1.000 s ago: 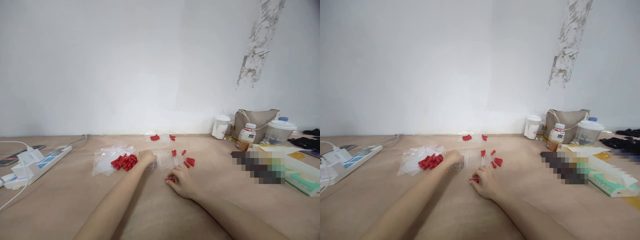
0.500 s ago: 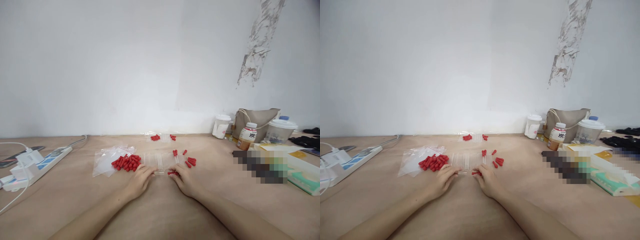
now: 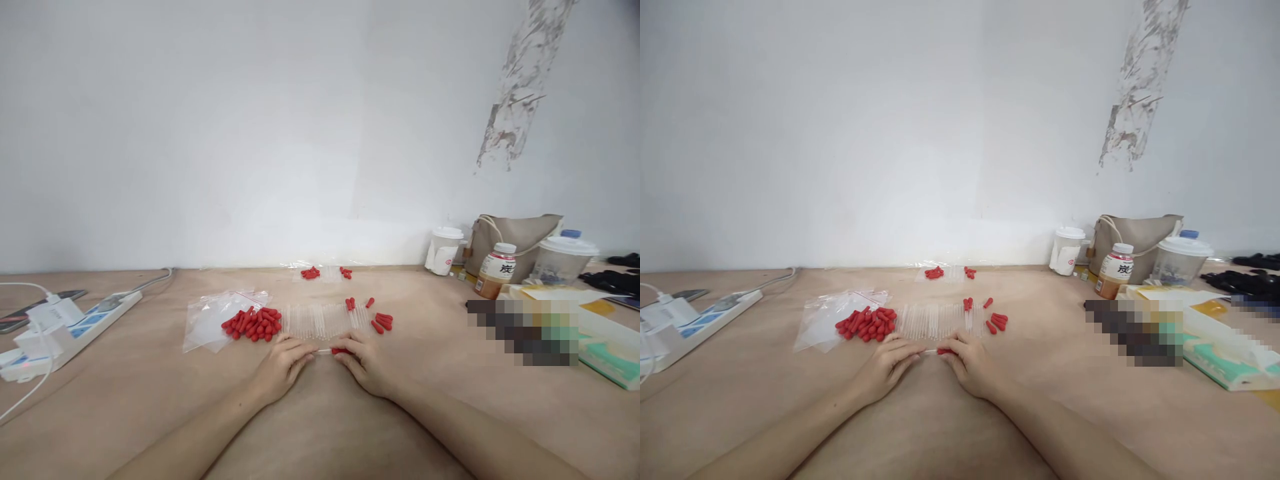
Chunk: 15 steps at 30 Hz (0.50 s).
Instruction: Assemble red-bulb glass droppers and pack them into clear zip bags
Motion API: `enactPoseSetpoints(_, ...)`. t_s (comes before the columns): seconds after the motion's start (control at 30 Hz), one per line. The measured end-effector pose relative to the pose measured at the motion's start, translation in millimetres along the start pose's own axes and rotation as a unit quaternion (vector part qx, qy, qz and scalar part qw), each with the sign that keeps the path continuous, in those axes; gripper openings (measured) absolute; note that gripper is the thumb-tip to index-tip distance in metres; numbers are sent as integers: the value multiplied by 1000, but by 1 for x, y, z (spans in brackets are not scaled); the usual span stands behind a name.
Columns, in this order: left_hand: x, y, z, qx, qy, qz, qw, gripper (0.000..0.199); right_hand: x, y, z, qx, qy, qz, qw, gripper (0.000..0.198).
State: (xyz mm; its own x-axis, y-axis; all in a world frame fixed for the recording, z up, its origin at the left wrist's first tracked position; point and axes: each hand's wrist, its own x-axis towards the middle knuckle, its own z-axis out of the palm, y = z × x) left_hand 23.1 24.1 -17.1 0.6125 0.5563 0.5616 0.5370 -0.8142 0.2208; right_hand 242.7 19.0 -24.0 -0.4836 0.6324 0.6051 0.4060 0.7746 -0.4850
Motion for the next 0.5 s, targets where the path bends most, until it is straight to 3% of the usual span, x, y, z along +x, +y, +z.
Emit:
enactPoseSetpoints(0.27, -2, -1, 4, -19, 39, 60, 997, 25, 1, -1, -1, 22, -22, -18, 999, 18)
enactPoseSetpoints(0.5, -5, -2, 6, -1, 12, 55, 998, 28, -1, 0, 0, -3, -11, -32, 999, 21)
